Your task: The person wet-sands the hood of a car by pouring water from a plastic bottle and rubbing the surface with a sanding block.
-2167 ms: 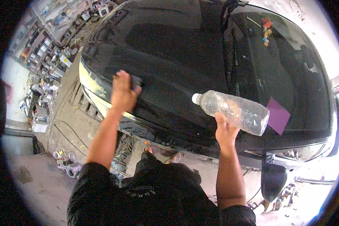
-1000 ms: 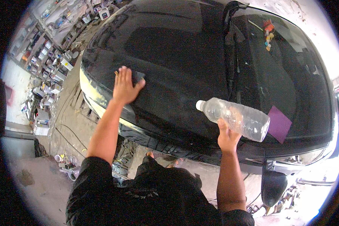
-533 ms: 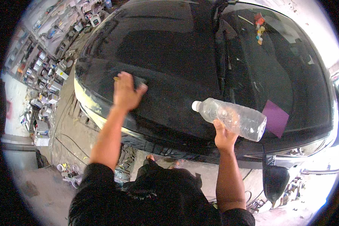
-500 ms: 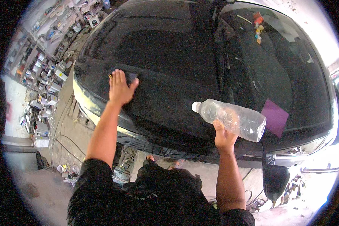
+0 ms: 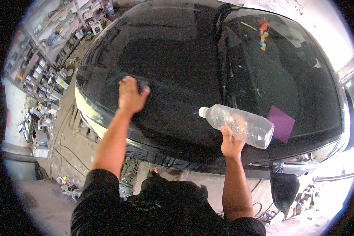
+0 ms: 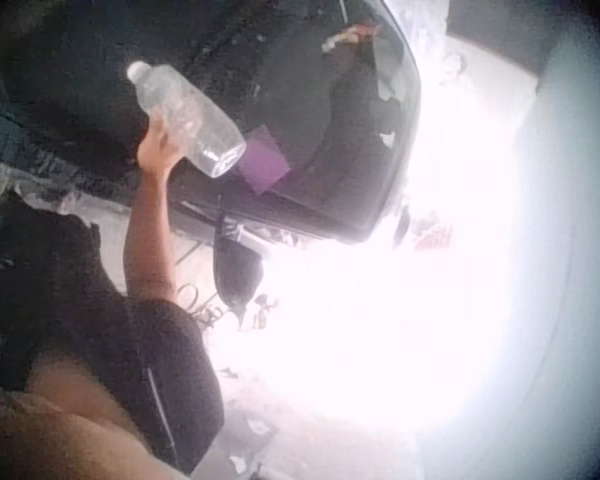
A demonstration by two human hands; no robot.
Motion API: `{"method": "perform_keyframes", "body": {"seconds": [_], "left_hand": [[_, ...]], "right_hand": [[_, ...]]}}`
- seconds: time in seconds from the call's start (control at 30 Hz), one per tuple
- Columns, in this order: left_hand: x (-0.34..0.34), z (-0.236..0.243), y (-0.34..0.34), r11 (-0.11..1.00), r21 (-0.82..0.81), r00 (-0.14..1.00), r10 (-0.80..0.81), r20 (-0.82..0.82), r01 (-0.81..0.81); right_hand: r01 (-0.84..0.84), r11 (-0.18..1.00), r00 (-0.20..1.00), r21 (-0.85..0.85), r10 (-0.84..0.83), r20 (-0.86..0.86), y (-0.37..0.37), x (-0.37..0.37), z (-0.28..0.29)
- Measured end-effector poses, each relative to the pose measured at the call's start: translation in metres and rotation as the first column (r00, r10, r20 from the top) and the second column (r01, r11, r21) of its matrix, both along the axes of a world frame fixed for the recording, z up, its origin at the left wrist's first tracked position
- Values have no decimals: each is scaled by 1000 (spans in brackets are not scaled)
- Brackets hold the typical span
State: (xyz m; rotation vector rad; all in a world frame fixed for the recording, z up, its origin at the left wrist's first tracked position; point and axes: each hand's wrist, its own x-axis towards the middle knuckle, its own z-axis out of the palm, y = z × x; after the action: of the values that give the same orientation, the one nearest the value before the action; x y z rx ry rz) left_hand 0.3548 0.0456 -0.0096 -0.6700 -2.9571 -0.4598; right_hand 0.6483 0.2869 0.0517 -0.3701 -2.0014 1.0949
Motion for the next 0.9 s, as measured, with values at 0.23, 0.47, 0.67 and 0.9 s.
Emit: {"method": "perform_keyframes", "body": {"seconds": [0.23,0.47,0.67,0.9], "left_hand": [[90,13,94,985,46,985,-166,-55,169],[54,10,39,984,28,984,-178,23,177],[50,-5,76,998,31,994,-48,-101,52],[176,42,158,803,-93,806,-592,-2,589]], "right_hand": [[105,990,994,97,-103,-26,6,7,-6],[22,995,997,-93,-29,-69,10,-3,2],[188,982,982,21,-187,-41,16,11,-7],[231,970,973,81,-227,-49,21,13,14]]}}
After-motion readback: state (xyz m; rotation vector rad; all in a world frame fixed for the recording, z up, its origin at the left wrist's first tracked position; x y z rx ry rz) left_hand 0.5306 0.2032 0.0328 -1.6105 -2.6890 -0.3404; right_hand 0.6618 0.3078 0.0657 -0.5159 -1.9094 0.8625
